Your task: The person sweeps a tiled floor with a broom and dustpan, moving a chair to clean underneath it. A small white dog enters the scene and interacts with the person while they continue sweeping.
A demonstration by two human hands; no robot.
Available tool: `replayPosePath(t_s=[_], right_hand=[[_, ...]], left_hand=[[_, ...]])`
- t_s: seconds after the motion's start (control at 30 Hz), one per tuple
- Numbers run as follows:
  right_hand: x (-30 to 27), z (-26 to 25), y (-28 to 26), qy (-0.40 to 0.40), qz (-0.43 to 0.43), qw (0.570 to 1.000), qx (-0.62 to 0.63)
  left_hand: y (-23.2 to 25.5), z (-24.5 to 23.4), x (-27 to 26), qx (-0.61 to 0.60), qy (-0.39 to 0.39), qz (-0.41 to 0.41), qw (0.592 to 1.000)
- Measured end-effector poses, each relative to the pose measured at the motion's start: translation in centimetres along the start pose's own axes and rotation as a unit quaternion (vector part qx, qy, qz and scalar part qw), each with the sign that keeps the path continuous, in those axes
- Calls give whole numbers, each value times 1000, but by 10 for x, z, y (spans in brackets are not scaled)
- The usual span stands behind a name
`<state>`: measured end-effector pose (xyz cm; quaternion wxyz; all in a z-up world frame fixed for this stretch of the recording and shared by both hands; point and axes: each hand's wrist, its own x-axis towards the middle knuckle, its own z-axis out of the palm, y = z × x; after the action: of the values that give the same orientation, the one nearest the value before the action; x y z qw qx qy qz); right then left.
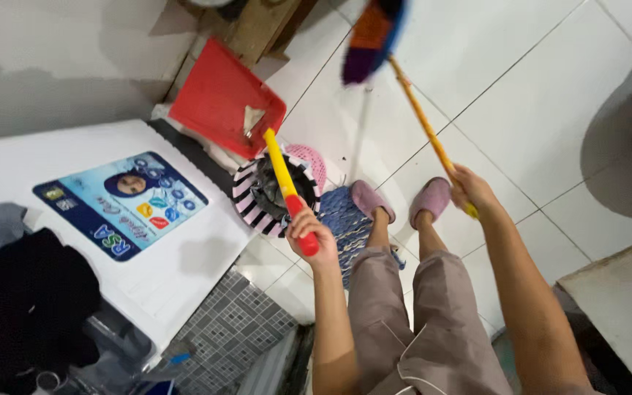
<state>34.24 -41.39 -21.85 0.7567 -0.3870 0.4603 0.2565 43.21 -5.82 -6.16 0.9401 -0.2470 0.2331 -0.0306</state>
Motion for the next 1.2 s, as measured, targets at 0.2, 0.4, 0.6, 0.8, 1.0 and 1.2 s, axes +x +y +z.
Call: replayPosePath(t_s=[0.2, 0.4, 0.6, 0.8, 1.0, 1.2], right_hand=[[-145, -32, 10, 128, 52, 988, -63], [-165, 5, 33, 23, 120, 991, -45], [-76, -25, 35, 11, 144, 983, -112], [-166, -96, -14, 136, 116, 939, -293], [-203, -88, -70, 122, 50, 969, -207], [-11, -79, -48, -3, -41, 993, 115]], left_hand=[[-27, -20, -16, 37, 14, -8, 999], [-54, -26, -23, 43, 7, 0, 999], [-99, -29, -42, 52, 24, -11, 998], [-132, -51, -66, -4, 62, -68, 996], [-124, -67, -94, -17, 148, -105, 983], [-67, -93, -125, 70, 246, -151, 955]])
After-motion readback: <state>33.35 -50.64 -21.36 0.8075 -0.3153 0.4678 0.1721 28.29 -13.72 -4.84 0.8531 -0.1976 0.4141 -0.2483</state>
